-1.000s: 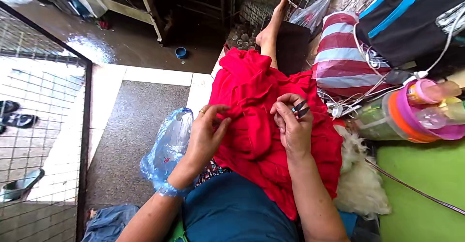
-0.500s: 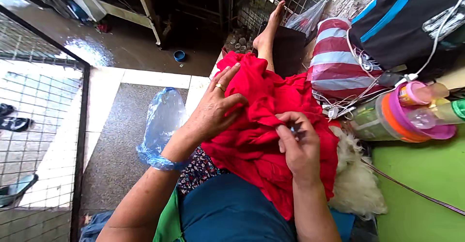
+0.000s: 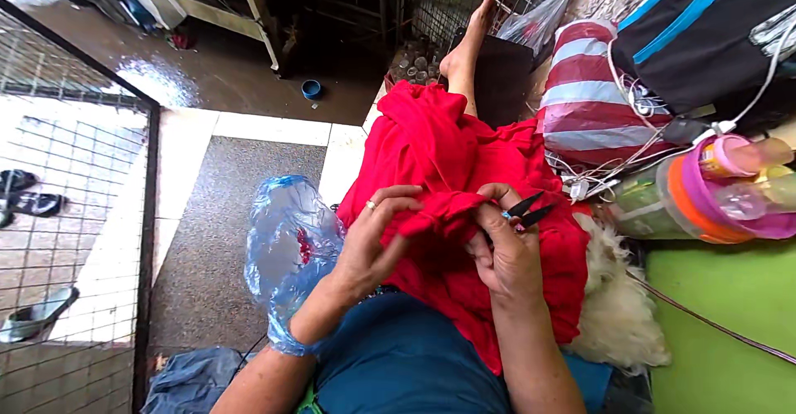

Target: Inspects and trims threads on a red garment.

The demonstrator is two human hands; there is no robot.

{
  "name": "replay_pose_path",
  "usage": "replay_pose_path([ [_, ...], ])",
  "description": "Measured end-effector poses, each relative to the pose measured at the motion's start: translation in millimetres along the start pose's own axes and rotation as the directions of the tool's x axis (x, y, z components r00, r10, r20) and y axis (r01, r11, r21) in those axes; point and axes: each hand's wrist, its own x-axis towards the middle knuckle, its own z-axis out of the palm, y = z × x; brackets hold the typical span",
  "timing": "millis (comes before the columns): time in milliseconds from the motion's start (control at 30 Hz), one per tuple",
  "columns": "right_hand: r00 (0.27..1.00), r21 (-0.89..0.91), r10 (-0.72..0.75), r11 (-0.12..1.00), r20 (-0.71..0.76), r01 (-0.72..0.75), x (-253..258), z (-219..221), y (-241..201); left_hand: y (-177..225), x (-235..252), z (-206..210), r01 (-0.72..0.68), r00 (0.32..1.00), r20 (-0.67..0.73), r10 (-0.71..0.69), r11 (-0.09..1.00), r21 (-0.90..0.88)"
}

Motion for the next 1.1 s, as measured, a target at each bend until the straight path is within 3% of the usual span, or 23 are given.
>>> replay_pose_path([
  [133,0.996,-0.243,-0.082,0.967,-0.029,0.073,1,-4,5,8,4,-12,0.293,0.923,-0.153,-0.353,0.903,-0.314],
  [267,0.987,-0.663,-0.161,0.739,-0.004,0.118,6,-3,30,-19,5,-14,0.457,0.850,-0.263,-0.456,0.887,-0.061],
  [367,0.987,-0.743,-0.157,0.659,0.015,0.116,6,-3,32,-40,-2,-22,0.546,0.804,-0.275,-0.528,0.837,-0.009],
  [433,0.985,-0.752,-0.170,0.648,0.012,0.120,4,-3,30,-43,-6,-33,0.514,0.811,-0.324,-0.487,0.858,-0.005],
  [533,0.965,-0.832,-0.258,0.522,0.053,0.185,0,3,21,-35,-9,-47,0.415,0.852,-0.382,-0.359,0.907,0.072],
  [600,0.953,-0.837,-0.272,0.484,0.135,0.256,-2,13,12,-29,-10,-48,0.302,0.917,-0.319,-0.240,0.939,0.164],
  [700,0.945,-0.832,-0.178,0.449,0.274,0.325,-3,28,8,-26,-9,-35,0.187,0.970,-0.209,-0.126,0.934,0.304],
  [900,0.919,-0.921,-0.182,0.109,0.351,0.374,0,31,44,-21,-9,-36,0.256,0.966,-0.125,-0.226,0.902,0.347],
  [1100,0.877,-0.908,-0.239,-0.056,0.417,0.416,2,35,52,-13,-8,-33,0.197,0.980,-0.099,-0.172,0.911,0.361],
])
